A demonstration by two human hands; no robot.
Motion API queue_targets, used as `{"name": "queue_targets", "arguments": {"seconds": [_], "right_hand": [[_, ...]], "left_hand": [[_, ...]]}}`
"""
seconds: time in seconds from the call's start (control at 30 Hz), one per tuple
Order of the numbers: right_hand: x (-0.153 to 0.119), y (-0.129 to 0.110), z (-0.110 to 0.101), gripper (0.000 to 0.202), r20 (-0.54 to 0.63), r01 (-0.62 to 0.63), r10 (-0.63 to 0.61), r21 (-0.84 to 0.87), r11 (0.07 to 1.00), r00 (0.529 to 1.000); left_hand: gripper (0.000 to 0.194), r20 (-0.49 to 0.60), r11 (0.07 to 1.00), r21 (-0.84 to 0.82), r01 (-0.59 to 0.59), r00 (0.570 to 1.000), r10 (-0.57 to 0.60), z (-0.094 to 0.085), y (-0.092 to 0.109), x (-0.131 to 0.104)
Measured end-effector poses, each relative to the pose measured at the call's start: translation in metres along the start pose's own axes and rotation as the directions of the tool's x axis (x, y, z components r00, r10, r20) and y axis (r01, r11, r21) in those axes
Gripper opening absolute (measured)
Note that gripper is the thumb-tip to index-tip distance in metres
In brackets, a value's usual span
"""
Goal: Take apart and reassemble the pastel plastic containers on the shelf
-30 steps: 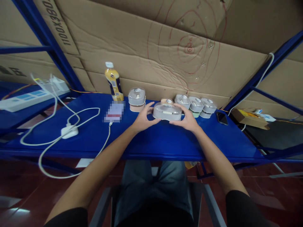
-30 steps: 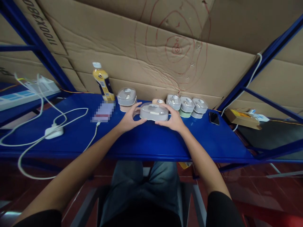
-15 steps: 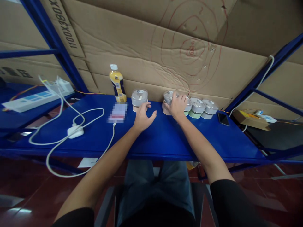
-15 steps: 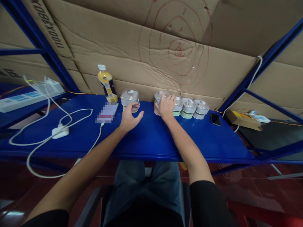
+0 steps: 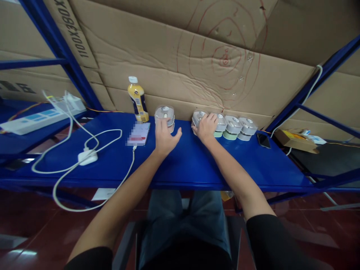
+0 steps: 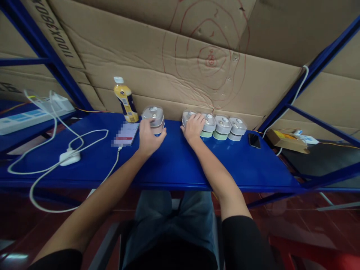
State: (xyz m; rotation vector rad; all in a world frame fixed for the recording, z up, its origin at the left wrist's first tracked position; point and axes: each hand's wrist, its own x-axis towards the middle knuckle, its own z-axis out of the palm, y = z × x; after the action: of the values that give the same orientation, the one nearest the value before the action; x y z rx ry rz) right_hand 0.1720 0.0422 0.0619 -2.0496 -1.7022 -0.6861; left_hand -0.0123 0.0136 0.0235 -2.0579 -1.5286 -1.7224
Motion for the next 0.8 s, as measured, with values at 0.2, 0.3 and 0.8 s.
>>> {"name": "queue_targets", "arguments": {"seconds": [0.2, 0.3, 0.8], "right_hand": [[-0.031, 0.013, -0.026, 0.058, -0.089, 0.168, -0.156, 0.141, 0.976, 0.984], [-0.055, 0.027, -0.029, 0.038, -0.13, 0.307, -0.285, 0.201, 0.93, 0.95], [-0.048, 0.077, -0.017, 0.055, -0.411, 0.461, -0.241, 0.606, 0.648, 0.879]], "left_hand": [[0.111, -0.032, 0.888, 0.333, 0.317, 0.945, -0.325, 0.001, 0.002, 0.041], [0.118, 0.01, 0.821, 0.4, 0.407, 0.894, -0.448, 0.012, -0.006, 0.056], [0.099, 0.272, 0.989, -0.071, -0.131, 0.951, 0.145, -0.017, 0.009, 0.037]]}}
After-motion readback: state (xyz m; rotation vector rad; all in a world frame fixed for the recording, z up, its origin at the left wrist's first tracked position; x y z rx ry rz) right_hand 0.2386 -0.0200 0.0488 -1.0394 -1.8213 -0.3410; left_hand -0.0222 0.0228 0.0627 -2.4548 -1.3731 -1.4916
